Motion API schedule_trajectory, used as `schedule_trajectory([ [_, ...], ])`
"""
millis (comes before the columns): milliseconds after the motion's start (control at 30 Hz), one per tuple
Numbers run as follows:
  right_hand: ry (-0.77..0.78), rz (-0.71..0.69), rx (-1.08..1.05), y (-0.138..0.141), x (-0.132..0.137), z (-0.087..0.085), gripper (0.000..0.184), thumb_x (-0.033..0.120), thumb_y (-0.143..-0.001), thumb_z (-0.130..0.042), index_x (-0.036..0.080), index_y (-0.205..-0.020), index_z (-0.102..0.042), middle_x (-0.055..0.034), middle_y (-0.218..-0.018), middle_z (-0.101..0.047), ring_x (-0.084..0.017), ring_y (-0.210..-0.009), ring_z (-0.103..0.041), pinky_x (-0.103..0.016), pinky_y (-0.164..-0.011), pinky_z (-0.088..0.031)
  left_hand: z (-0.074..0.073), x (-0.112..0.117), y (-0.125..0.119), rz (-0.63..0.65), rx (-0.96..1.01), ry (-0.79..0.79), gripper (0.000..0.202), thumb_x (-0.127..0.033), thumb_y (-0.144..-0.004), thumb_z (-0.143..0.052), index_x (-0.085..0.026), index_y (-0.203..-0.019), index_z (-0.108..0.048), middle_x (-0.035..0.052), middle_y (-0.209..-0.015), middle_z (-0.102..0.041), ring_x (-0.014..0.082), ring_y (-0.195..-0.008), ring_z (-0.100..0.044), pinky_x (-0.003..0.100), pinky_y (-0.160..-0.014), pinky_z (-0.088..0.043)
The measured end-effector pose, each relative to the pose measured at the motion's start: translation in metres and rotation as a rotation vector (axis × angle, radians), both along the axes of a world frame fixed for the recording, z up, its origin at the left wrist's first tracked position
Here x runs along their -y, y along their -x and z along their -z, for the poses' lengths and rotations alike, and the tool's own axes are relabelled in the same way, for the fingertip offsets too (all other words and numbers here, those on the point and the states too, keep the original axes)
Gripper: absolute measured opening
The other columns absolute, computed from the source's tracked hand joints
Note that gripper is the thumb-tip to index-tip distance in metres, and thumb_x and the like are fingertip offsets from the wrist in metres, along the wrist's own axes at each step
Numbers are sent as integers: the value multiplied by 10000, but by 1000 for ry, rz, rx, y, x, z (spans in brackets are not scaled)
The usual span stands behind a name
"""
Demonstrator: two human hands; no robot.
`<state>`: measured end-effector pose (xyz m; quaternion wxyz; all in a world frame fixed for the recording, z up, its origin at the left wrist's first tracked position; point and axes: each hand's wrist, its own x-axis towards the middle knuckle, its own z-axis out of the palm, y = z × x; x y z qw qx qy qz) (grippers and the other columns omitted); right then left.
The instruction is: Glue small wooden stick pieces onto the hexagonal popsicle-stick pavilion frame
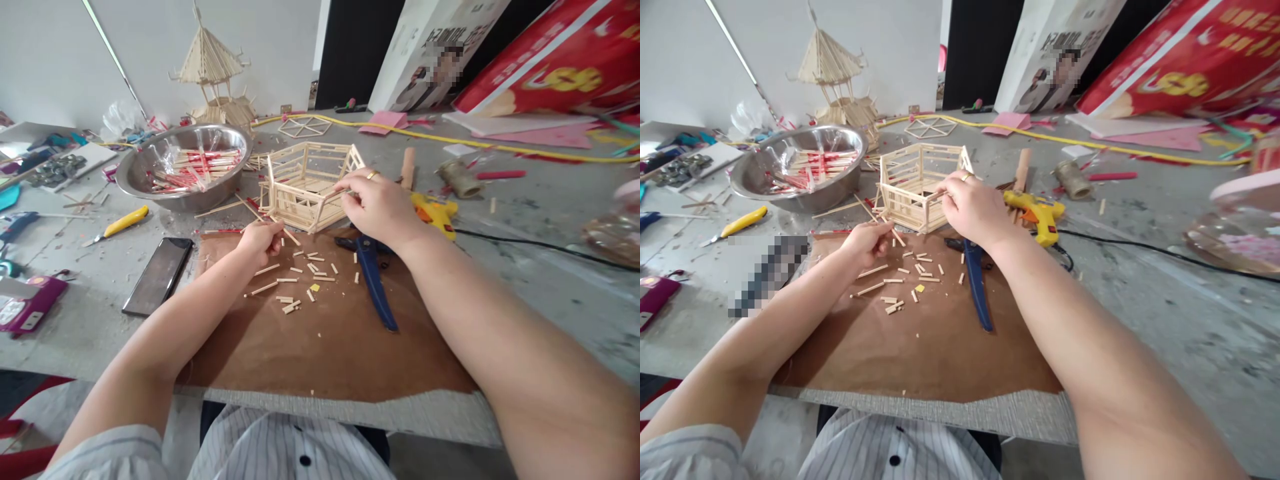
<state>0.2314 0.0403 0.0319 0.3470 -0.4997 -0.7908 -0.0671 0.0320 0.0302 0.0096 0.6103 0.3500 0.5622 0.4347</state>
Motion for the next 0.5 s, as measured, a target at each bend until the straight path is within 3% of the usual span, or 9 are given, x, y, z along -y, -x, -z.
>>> schedule_trajectory([
  [133,-26,-13,2,2,4,1,276,136,-776,-408,196,-936,-625,-66,-1040,-630,-207,-939,-584,-329,-759,-458,2,-2,-1,19,-7,-3,306,-173,-819,-499,-137,-517,-461,-20,-416,-486,40,-251,-334,173,-288,-166],
  [300,-132,20,-25,3,12,2,186,191,-775,-442,170,-847,-613,-83,-919,-636,-182,-771,-591,-306,-648,-441,2,-2,-2,24,-46,-6,300,-181,-835,-478,-135,-540,-451,3,-491,-561,32,-250,-334,181,-290,-162],
  [500,-134,-16,10,7,19,2,172,235,-801,-433,179,-793,-596,-64,-815,-629,-187,-786,-577,-308,-673,-428,1,-5,-2,15,-40,-9,302,-186,-845,-466,-145,-547,-433,-37,-401,-460,43,-248,-333,179,-297,-163],
])
